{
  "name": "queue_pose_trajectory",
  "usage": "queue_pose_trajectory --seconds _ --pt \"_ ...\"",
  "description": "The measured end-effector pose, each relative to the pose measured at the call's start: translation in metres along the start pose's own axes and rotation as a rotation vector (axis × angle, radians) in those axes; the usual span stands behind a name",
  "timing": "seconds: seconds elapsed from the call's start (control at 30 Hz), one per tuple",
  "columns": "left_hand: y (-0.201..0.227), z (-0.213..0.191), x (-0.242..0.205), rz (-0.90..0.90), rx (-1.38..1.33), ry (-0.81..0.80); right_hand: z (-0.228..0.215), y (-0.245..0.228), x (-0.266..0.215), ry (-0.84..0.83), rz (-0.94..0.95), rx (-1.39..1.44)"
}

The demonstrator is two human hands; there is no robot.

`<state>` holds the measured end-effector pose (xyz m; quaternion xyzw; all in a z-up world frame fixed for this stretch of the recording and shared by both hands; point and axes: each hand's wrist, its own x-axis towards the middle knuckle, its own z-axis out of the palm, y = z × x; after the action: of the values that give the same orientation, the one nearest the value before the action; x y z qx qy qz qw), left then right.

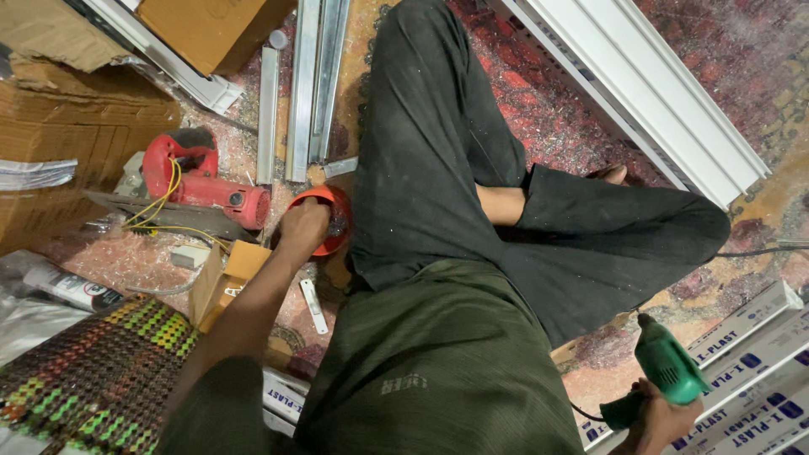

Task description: The person sits on the floor and assembles white plastic window frame profiles. They insert metal reinforcement bars into the profiles, measure and mark them, and use a power drill to secure the components with screws. The person handles multiple frame sections and stacks them after assembly.

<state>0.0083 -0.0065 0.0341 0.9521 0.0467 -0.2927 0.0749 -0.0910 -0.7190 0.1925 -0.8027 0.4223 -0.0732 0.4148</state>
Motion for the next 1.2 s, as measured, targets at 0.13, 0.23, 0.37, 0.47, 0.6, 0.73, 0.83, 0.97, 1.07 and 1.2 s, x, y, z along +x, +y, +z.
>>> queue_pose_trajectory --seconds 0.13,0.23,0.37,0.47,0.6,0.73,0.83,0.97,1.07,1.2 --pt "0.019 -0.082 -0.012 0.219 -0.063 0.028 -0.002 0.006 -0.009 0.061 0.114 0.395" --pt "0.029 -0.168 -0.035 0.088 -0.593 0.145 -0.006 0.002 -0.030 0.113 0.189 0.626" --pt "0.087 -0.258 -0.017 0.301 -1.457 0.245 -0.006 -0.036 -0.054 0.158 -0.105 0.797" --pt "0.178 -0.271 0.016 0.528 -1.686 0.166 -0.009 -0.085 -0.077 0.221 -0.246 0.788" --pt "0.309 -0.234 0.044 0.589 -1.926 -0.157 -0.008 -0.139 -0.101 0.072 -0.393 0.775" --pt "0.350 -0.199 0.057 0.560 -2.385 -0.440 -0.002 -0.154 -0.106 -0.062 -0.599 0.272" --pt "0.338 -0.188 0.063 0.392 -2.544 -0.457 0.014 -0.149 -0.108 -0.118 -0.402 0.221" --pt "0.313 -0.180 0.061 0.434 -2.538 -0.558 0.035 -0.144 -0.123 -0.313 -0.194 0.591" --pt "0.308 -0.178 0.059 0.435 -2.537 -0.610 0.041 -0.150 -0.129 -0.332 -0.147 0.527" --pt "0.311 -0.177 0.064 0.436 -2.553 -0.642 0.045 -0.163 -0.123 -0.286 -0.067 0.526"
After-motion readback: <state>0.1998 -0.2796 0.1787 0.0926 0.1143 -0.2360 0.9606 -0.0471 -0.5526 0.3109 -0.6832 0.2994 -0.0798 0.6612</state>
